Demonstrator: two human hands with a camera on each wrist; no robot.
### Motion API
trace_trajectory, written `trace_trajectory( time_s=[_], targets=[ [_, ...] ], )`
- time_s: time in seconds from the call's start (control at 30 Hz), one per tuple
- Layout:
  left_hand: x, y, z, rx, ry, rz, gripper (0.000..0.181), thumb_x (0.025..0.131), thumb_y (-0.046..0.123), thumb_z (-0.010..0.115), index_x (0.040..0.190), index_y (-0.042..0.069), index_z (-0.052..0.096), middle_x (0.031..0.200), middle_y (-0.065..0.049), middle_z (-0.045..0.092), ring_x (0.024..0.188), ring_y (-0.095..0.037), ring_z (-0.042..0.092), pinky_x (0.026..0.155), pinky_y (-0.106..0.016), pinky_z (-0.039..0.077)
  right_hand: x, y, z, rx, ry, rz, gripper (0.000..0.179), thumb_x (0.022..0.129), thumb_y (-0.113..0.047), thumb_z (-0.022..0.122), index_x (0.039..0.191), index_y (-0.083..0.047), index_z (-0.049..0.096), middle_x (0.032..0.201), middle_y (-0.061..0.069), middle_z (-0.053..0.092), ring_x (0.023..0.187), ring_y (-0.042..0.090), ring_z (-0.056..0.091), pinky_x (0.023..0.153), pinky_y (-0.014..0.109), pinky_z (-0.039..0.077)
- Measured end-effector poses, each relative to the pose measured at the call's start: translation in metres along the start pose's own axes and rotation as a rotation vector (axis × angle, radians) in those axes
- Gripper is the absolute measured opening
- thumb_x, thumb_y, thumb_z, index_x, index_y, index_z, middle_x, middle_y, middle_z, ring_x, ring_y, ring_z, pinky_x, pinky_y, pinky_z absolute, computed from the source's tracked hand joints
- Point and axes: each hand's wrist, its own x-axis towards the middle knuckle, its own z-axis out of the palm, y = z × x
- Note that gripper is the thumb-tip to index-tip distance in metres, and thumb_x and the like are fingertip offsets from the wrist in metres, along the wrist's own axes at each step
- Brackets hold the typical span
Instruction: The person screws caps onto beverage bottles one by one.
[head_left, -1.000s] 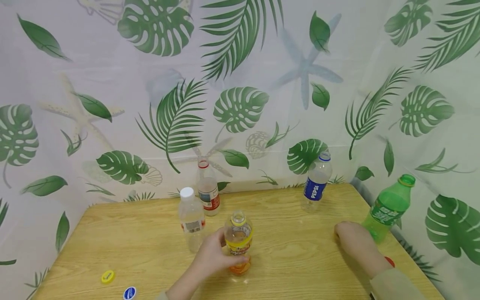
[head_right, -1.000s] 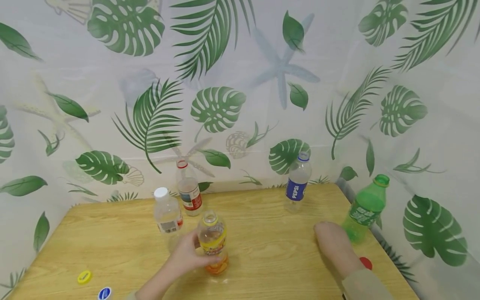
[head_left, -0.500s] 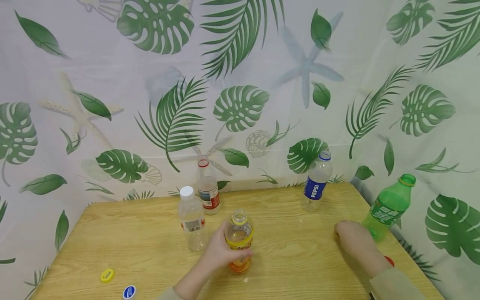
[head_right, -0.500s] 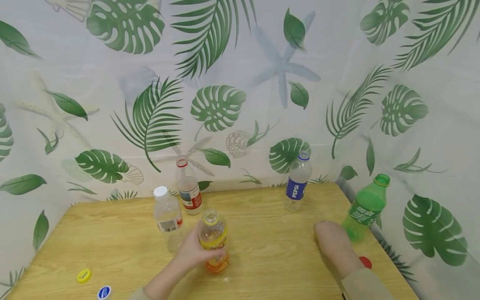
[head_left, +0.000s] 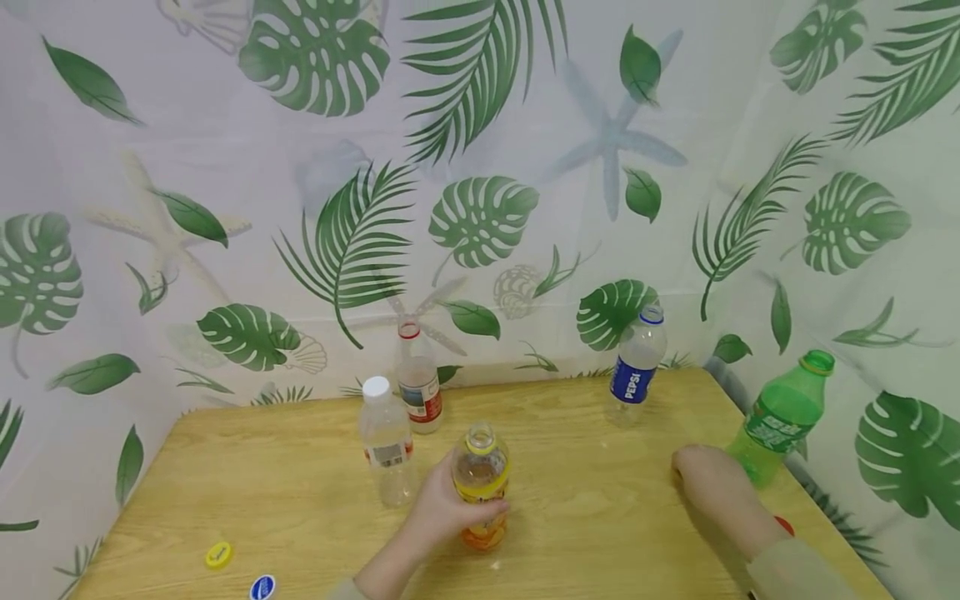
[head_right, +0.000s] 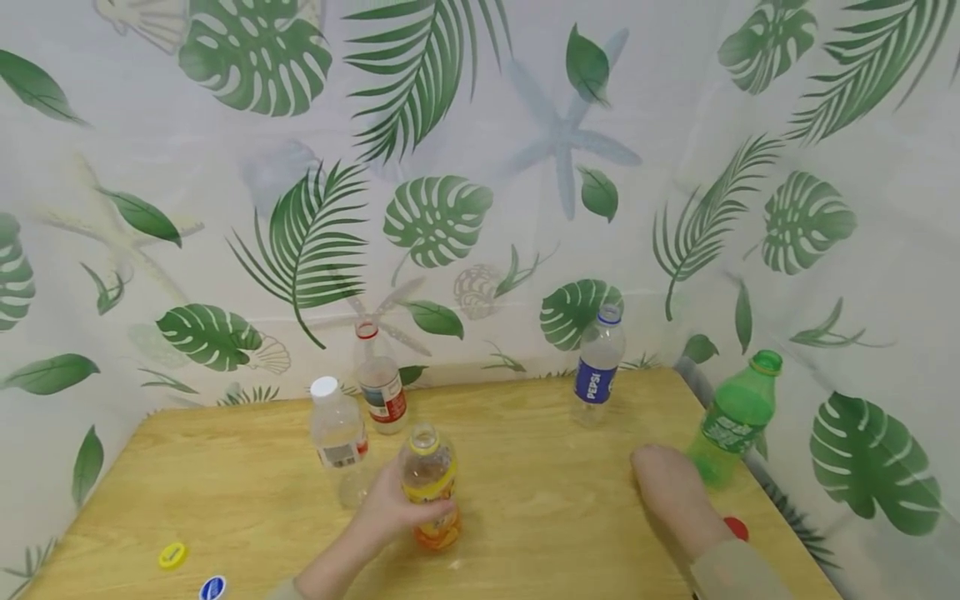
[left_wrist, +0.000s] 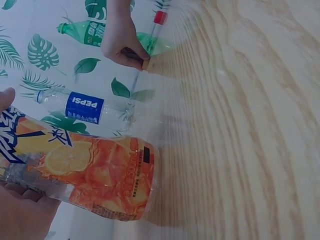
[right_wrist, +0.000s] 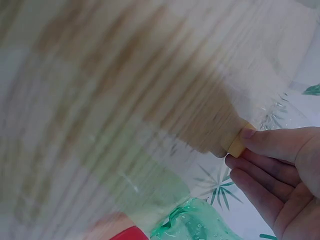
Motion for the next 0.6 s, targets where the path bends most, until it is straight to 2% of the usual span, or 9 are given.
trace_trajectory(
  time_s=[0.13,0.33,0.6],
  targets=[
    [0.0017,-0.0013,-0.0005,0.012,-0.013,0.006,0.064,0.083,0.007,0.090,0.138,0.001,0.057,0.130,-0.016,0.072,0.121,-0.026,0.069,0.102,-0.024,0.052,-0.0004,0.0001,0.0011,-0.001,0.016,-0.003,0.029,0.082,0.002,0.071,0.065,-0.014,0.054,0.067,0.001,0.061,0.062,0.018,0.058,0.056,0.040,0.050],
    [0.0028,-0.0029,-0.0005,0.056,-0.018,0.034,0.065,0.082,0.005,0.090,0.138,0.001,0.056,0.130,-0.017,0.071,0.123,-0.034,0.069,0.102,-0.028,0.053,-0.0005,0.0011,0.0027,0.001,0.027,0.006,0.028,0.084,0.003,0.070,0.066,-0.013,0.055,0.068,0.002,0.062,0.062,0.020,0.059,0.056,0.041,0.050],
    [0.0023,-0.0052,-0.0002,0.103,-0.010,0.058,0.067,0.082,0.008,0.091,0.139,0.002,0.056,0.132,-0.016,0.071,0.125,-0.035,0.068,0.103,-0.025,0.053,0.0033,0.0022,-0.0012,0.001,-0.020,0.007,0.026,0.086,0.003,0.070,0.069,-0.012,0.058,0.071,0.003,0.064,0.064,0.020,0.062,0.057,0.042,0.052]
  ],
)
